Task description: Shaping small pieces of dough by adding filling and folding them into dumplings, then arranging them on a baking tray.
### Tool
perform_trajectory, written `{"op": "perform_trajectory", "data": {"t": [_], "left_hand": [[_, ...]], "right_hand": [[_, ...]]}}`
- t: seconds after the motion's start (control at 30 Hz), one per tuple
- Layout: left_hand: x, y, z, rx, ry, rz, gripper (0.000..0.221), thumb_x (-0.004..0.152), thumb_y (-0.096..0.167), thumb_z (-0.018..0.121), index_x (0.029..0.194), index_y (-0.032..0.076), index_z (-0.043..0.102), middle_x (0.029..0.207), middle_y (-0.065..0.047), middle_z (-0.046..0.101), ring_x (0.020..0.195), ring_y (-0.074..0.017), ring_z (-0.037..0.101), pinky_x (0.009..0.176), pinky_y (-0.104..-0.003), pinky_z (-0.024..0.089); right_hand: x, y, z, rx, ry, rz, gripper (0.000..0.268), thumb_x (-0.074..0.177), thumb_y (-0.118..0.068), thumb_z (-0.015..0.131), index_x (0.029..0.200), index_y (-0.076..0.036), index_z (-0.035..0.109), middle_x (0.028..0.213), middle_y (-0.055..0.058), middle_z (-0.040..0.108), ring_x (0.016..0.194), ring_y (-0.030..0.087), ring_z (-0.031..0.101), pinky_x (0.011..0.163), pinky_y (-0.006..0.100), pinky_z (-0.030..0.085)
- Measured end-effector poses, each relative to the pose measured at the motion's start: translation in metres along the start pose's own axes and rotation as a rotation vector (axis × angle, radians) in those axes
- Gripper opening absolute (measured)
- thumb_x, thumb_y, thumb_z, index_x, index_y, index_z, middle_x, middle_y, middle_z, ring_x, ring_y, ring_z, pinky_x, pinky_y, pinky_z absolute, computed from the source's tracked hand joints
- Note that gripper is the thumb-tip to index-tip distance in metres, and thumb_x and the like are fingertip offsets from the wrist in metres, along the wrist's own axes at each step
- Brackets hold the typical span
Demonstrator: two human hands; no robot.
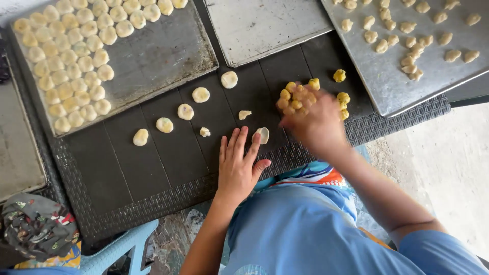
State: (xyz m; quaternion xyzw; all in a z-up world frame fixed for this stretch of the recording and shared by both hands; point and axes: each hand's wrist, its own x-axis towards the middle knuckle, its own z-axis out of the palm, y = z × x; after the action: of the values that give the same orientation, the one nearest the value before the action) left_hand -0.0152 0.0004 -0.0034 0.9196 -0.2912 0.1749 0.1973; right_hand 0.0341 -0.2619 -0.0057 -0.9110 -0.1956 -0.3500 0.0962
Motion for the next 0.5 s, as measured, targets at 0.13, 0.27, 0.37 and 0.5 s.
{"op": "perform_trajectory", "data": {"t": [0.13, 0.27, 0.37, 0.5], "left_hand": [[-0.002, 0.004, -0.005, 0.050, -0.005, -0.004, 0.069, 0.102, 0.068, 0.047, 0.158, 0.027, 0.053, 0.159, -0.022, 0.050, 0.149, -0.0429, 0.047, 0.122, -0.063, 0.032], [0.000, -0.006, 0.010, -0.067, 0.052, -0.097, 0.048, 0.101, 0.056, 0.062, 0.142, 0.031, 0.068, 0.137, -0.009, 0.062, 0.131, -0.0344, 0.057, 0.110, -0.055, 0.040], [0.008, -0.012, 0.025, -0.055, 0.085, -0.206, 0.028, 0.101, 0.045, 0.069, 0.125, 0.033, 0.077, 0.111, 0.006, 0.064, 0.107, -0.0191, 0.062, 0.092, -0.042, 0.044], [0.021, -0.008, 0.032, -0.074, 0.001, -0.316, 0.009, 0.093, 0.038, 0.078, 0.101, 0.033, 0.080, 0.093, 0.011, 0.059, 0.091, -0.0156, 0.059, 0.077, -0.039, 0.043]], "right_hand": [[-0.009, 0.102, -0.006, -0.533, -0.133, 0.052, 0.038, 0.112, -0.046, 0.063, 0.144, -0.029, 0.075, 0.103, -0.003, 0.066, 0.089, 0.024, 0.060, 0.069, 0.037, 0.046], [-0.017, 0.112, 0.000, -0.199, -0.278, 0.161, 0.014, 0.101, -0.027, 0.079, 0.114, -0.021, 0.082, 0.095, -0.001, 0.061, 0.088, 0.024, 0.062, 0.076, 0.034, 0.049], [0.019, 0.034, -0.025, 0.219, -0.220, 0.246, 0.027, 0.088, -0.007, 0.083, 0.113, -0.019, 0.082, 0.105, 0.004, 0.067, 0.091, 0.027, 0.067, 0.079, 0.038, 0.055], [0.010, -0.060, -0.014, 0.654, -0.202, 0.389, 0.029, 0.085, -0.011, 0.089, 0.113, -0.013, 0.083, 0.097, 0.003, 0.075, 0.072, 0.018, 0.073, 0.066, 0.033, 0.060]]}}
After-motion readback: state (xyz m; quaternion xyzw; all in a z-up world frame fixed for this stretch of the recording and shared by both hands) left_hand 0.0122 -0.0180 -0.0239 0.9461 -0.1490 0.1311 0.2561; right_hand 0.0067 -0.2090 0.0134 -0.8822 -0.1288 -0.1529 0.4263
